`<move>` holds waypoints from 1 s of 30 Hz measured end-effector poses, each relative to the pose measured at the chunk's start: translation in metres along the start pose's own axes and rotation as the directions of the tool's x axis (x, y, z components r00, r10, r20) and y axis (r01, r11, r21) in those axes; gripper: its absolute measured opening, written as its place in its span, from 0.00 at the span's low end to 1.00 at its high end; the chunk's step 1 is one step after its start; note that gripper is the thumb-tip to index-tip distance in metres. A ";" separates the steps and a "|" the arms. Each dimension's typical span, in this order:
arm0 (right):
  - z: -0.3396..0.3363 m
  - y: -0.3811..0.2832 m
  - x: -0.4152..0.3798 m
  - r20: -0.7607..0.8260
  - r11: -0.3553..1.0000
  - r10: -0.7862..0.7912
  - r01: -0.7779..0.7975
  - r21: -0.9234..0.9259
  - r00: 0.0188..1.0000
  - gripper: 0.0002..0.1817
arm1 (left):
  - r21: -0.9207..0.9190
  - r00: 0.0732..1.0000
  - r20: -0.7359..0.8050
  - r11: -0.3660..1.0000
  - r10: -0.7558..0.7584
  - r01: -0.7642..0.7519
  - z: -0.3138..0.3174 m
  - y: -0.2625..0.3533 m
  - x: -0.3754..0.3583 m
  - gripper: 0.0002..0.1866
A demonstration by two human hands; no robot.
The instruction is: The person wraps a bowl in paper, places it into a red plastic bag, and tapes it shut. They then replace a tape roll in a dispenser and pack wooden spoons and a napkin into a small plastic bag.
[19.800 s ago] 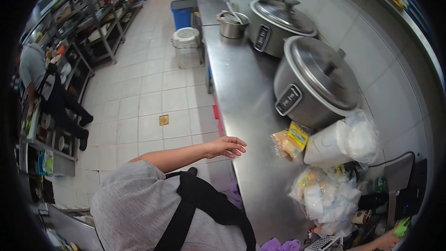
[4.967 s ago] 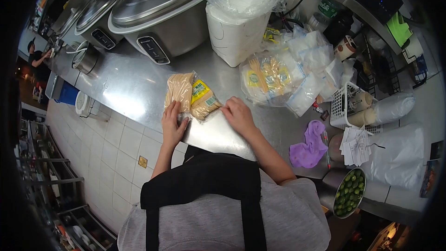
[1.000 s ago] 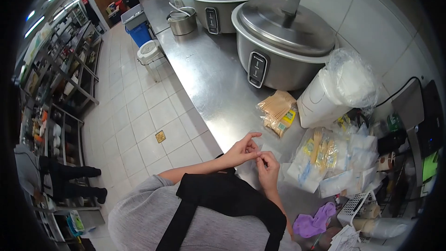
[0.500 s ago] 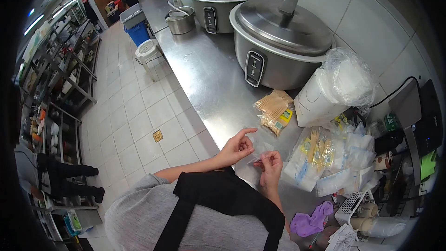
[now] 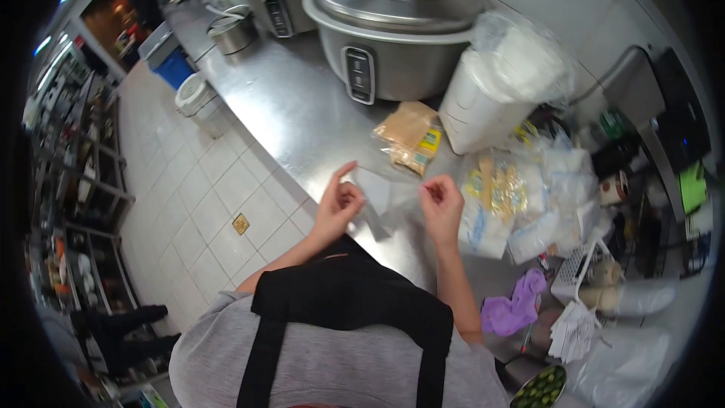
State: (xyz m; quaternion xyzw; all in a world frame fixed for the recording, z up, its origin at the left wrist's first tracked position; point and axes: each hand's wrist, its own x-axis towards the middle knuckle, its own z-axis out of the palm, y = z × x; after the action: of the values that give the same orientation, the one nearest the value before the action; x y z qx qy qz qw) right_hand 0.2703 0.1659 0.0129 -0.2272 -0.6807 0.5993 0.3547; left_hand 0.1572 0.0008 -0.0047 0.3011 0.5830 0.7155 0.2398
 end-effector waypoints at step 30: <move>0.015 -0.069 -0.004 0.227 0.914 -0.179 0.248 -0.322 0.957 0.08 | 0.557 0.836 0.224 0.638 0.501 -0.531 -0.016 0.099 0.028 0.14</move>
State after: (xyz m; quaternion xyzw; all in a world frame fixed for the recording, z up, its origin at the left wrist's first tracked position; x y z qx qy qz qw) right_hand 0.2695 0.1404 0.0786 -0.1510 -0.8276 0.4464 0.3050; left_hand 0.1269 -0.0105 0.0941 0.5318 0.6616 0.5243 -0.0680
